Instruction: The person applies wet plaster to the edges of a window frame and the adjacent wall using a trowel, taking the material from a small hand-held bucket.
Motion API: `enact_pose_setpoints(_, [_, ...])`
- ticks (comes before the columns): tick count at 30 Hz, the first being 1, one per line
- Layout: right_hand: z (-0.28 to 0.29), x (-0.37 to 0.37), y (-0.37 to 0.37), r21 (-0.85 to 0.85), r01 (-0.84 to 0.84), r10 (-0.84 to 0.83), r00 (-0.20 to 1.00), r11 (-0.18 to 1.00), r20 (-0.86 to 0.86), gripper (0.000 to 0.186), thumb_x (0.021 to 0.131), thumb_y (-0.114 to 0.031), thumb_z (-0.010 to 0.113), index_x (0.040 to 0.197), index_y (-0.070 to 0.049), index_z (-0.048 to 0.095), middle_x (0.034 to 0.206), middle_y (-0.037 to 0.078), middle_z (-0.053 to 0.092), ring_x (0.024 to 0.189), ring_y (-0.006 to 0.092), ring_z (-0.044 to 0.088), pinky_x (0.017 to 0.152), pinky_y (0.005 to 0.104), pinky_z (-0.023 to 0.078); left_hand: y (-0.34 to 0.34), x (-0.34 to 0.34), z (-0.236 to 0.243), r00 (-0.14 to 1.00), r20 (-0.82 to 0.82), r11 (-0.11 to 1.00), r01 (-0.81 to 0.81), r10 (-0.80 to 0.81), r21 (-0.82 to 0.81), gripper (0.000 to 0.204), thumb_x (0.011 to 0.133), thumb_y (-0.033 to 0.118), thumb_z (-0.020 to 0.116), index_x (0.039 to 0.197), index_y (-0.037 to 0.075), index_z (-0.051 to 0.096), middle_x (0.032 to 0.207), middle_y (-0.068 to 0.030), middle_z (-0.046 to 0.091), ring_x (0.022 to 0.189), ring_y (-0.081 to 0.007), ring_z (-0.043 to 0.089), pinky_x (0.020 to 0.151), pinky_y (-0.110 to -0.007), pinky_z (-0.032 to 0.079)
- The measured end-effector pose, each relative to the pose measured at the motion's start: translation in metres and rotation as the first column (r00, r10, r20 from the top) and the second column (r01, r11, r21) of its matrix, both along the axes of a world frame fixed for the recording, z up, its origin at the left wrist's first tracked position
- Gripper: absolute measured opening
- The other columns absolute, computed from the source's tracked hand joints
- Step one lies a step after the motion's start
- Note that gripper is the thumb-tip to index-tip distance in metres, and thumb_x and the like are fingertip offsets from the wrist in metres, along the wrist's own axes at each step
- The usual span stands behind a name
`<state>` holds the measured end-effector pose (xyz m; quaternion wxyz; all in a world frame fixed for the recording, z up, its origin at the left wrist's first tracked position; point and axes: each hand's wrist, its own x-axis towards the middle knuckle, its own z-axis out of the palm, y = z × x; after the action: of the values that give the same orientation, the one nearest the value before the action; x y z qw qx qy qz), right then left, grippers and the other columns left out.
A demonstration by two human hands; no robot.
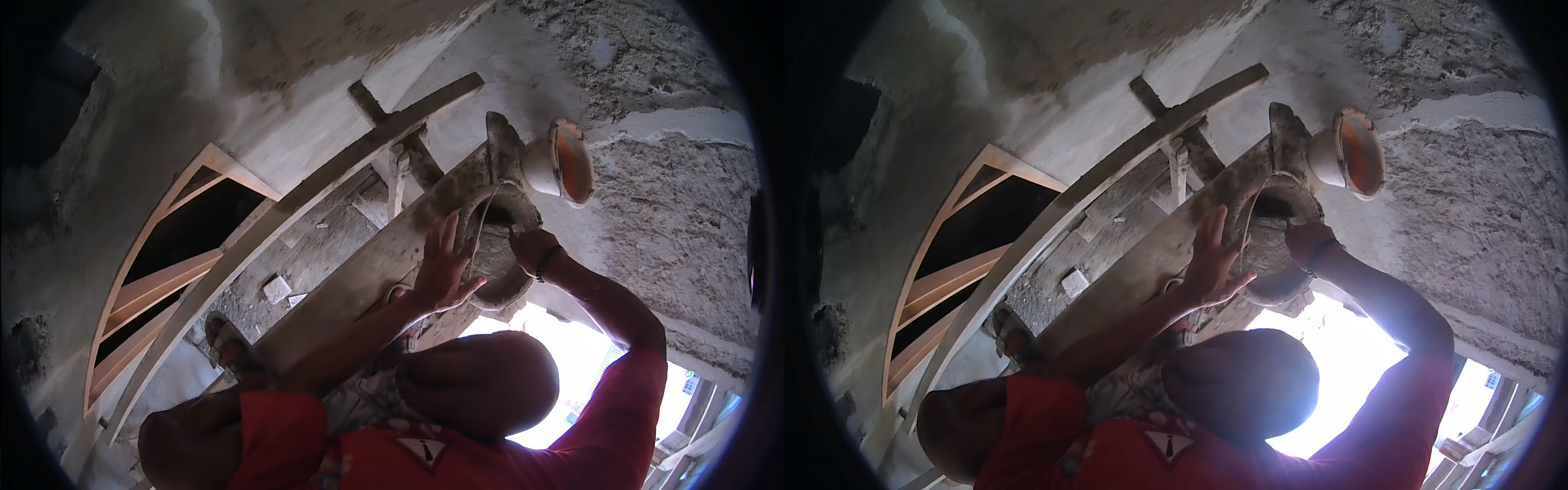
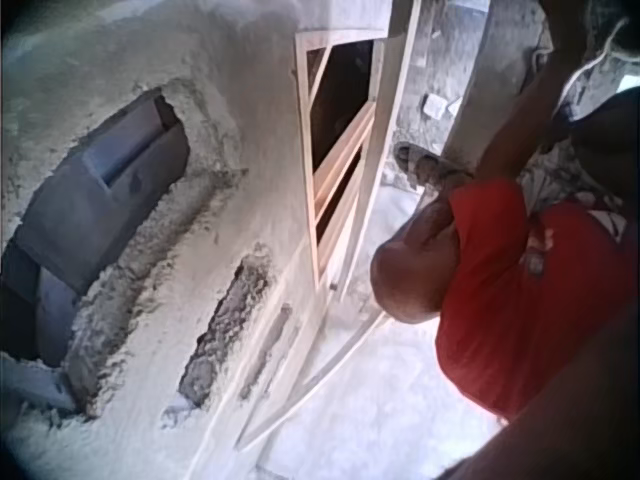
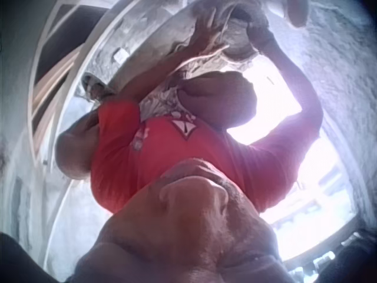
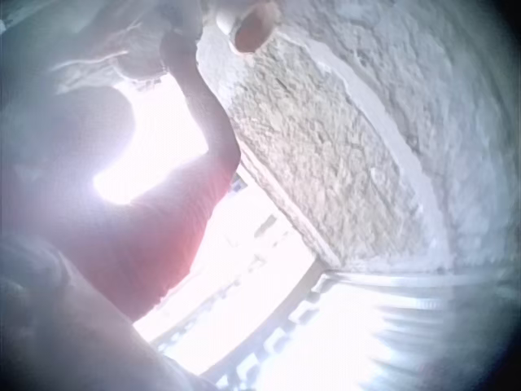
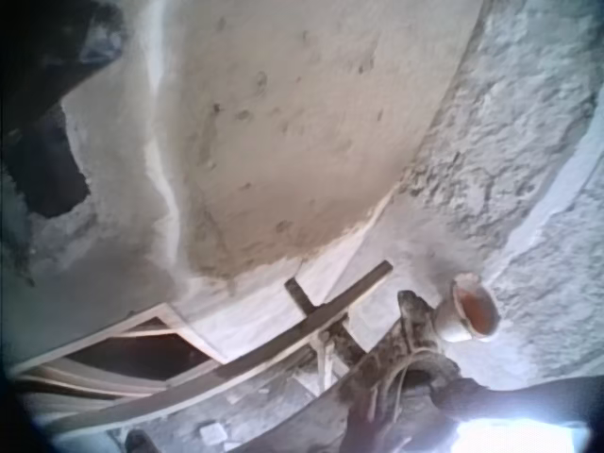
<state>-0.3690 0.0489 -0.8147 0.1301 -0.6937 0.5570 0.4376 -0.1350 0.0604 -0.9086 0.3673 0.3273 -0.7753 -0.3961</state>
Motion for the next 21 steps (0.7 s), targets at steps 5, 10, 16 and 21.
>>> enact_pose_setpoints(5, [0.03,-0.014,0.029,0.116,0.256,-0.273,0.947,0.96,0.167,0.028,0.087,-0.016,0.051,0.111,-0.002,0.056,0.076,0.017,0.067,0.072,0.0311,0.069,0.062,0.0444,0.055,0.019,-0.005,-0.011,0.975,-0.14,0.983,-0.16,0.171,0.089,0.075,0.082,0.037,0.071,0.139,0.003,0.036,0.143,-0.0318,0.022,0.132,-0.0479,0.028,0.105,-0.056,0.028])
enact_pose_setpoints(10, [0.119,0.034,-0.028,0.057,-0.075,0.075,0.997,0.996,-0.002,0.015,0.089,-0.018,0.052,0.093,-0.007,0.063,0.082,0.012,0.068,0.075,0.0269,0.069,0.067,0.0395,0.056,0.021,-0.01,-0.009,0.961,-0.044,0.807,-0.203,0.272,0.554,0.065,0.084,0.034,0.071,0.13,-0.002,0.042,0.114,-0.0249,0.054,0.099,-0.0291,0.06,0.077,-0.038,0.05])
enact_pose_setpoints(16, [0.031,0.022,-0.037,-0.093,-0.15,0.153,0.988,0.984,0.032,0.023,0.082,-0.013,0.058,0.102,-0.004,0.063,0.076,0.015,0.067,0.071,0.0295,0.068,0.062,0.0433,0.054,0.022,-0.016,-0.01,0.975,-0.13,0.77,-0.057,0.18,0.636,0.043,0.085,0.033,0.07,0.099,-0.004,0.052,0.063,-0.0147,0.057,0.057,-0.0258,0.06,0.055,-0.04,0.046])
enact_pose_setpoints(21, [0.002,0.051,-0.009,0.093,-0.202,0.21,0.974,0.975,-0.083,0.014,0.084,-0.011,0.059,0.088,-0.008,0.073,0.083,0.01,0.072,0.08,0.0229,0.071,0.068,0.0342,0.058,0.027,-0.013,-0.004,0.97,-0.039,0.767,-0.165,0.241,0.62,0.039,0.087,0.027,0.068,0.101,-0.005,0.051,0.065,-0.0181,0.057,0.06,-0.0325,0.06,0.057,-0.043,0.044])
